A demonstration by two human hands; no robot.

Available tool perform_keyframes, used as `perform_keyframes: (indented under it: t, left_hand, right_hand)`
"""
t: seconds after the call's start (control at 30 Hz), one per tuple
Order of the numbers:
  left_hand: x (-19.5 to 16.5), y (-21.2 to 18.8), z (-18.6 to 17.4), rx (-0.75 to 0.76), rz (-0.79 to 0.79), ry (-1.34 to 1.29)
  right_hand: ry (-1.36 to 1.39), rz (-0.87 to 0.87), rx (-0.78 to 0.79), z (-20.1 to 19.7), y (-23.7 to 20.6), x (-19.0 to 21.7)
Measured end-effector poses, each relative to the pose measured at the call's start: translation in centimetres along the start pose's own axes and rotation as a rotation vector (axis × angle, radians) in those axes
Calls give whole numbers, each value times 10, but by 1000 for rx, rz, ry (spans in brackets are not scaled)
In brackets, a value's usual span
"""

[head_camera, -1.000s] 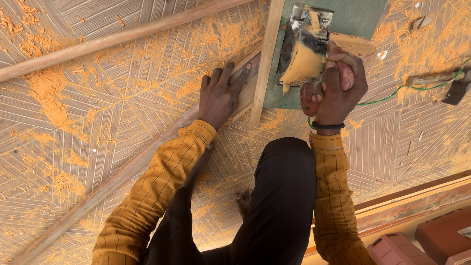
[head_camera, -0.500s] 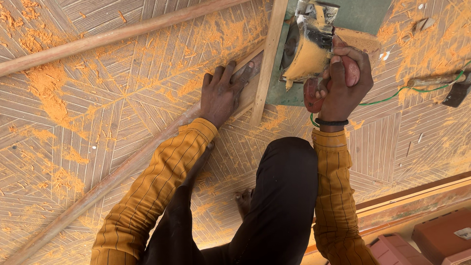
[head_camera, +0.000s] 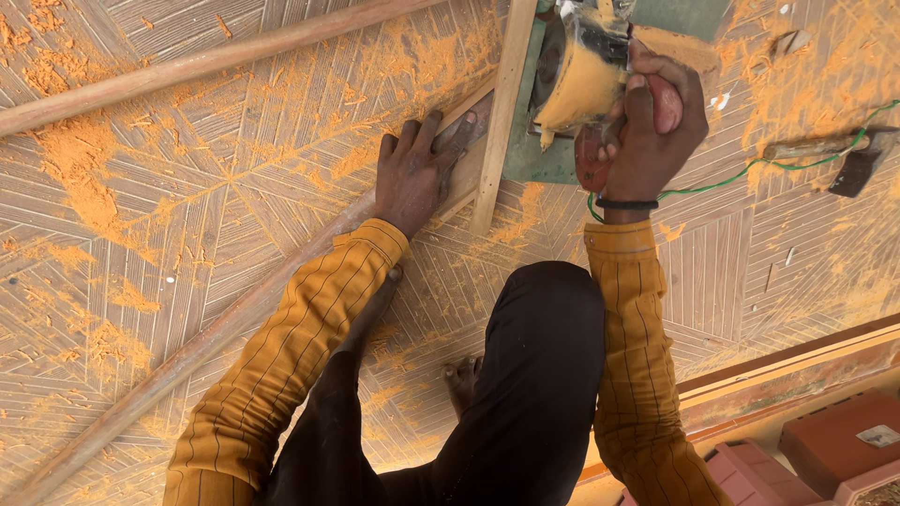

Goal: The person sits on the floor handling wooden sticks and strips. They measure a stick with a tape measure, mark it with a pen, and hold pieces against a small electric sanding machine to smooth and shape the wood, repeating measuring and marking on additional pieces.

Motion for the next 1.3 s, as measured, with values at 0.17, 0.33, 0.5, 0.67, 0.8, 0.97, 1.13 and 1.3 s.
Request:
perform_keyframes:
  t: [0.17, 0.33, 0.5, 0.67, 0.8, 0.97, 1.13, 1.3]
  left_hand:
    - [-2, 3, -4, -43, 15, 8]
    - [-2, 3, -8, -108, -7, -70]
    - [2, 1, -5, -100, -52, -106]
    - [5, 3, -9, -163, -47, -188]
    - [6, 13, -23, -193, -11, -268]
    - [14, 66, -47, -26, -162, -725]
    - [52, 120, -50, 302, -635, -1007]
    - [72, 121, -51, 244, -465, -579]
  right_hand:
    - [13, -26, 23, 10, 30, -4]
    - [75, -4, 85, 2, 36, 20]
    - [97, 199, 72, -73, -12, 57]
    - [268, 436, 41, -181, -66, 75]
    - [661, 507, -16, -264, -107, 56]
    - [1093, 516, -146, -340, -168, 7]
    - [1515, 384, -295, -386, -219, -51]
    - [1611, 132, -343, -410, -256, -116]
Point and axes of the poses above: each hand's wrist, its own y-axis towards the middle knuckle, its own z-axis out of the palm, x = y × z, the point moved 4 cm from there along y, towards the middle knuckle, and after that the axes turned 11 degrees about -x, right-handed, at the moved point
